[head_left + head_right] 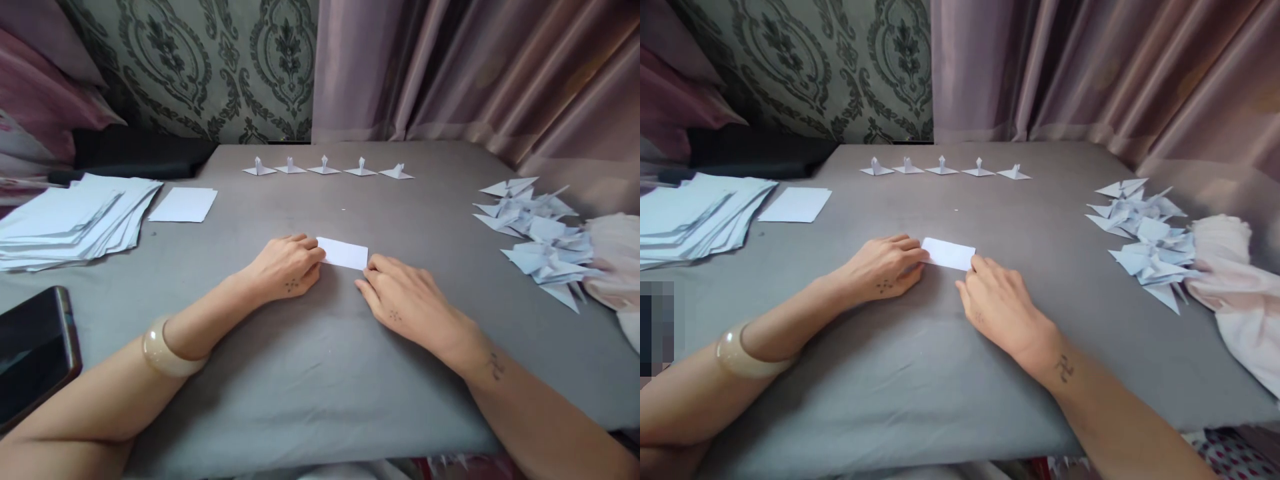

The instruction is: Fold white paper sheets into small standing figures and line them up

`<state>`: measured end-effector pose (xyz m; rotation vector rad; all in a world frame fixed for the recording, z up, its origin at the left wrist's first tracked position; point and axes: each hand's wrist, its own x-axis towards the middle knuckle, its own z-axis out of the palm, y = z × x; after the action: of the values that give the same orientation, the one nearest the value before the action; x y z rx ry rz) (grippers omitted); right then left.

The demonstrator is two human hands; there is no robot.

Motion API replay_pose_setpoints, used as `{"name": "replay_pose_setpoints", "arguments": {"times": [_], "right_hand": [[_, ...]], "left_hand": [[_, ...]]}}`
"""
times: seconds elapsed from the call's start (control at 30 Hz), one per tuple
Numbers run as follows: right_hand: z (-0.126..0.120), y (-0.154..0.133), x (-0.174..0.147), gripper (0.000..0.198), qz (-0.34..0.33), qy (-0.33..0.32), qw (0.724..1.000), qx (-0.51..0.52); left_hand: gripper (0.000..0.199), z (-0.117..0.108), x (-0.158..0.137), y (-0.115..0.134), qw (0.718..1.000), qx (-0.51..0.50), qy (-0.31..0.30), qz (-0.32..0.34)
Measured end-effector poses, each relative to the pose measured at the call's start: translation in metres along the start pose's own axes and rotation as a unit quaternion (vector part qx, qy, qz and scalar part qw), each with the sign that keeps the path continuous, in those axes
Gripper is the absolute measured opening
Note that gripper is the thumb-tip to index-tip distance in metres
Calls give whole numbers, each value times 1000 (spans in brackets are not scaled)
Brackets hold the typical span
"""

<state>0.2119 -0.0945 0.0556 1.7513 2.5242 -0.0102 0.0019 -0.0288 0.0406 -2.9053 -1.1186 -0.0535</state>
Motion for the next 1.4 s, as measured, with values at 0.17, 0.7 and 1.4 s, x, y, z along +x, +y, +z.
{"name": "replay_pose_setpoints", "arguments": {"times": [0.17,0.7,1.4], "right_hand": [[5,23,12,33,81,33,989,122],[17,18,32,43,164,160,717,658],[24,18,32,25,201,-21,767,609]], "left_hand": [[38,20,12,-5,996,-26,75,36],[25,8,17,14,673,-658,189,-281],[25,32,4,5,971,-130,170,105]]}}
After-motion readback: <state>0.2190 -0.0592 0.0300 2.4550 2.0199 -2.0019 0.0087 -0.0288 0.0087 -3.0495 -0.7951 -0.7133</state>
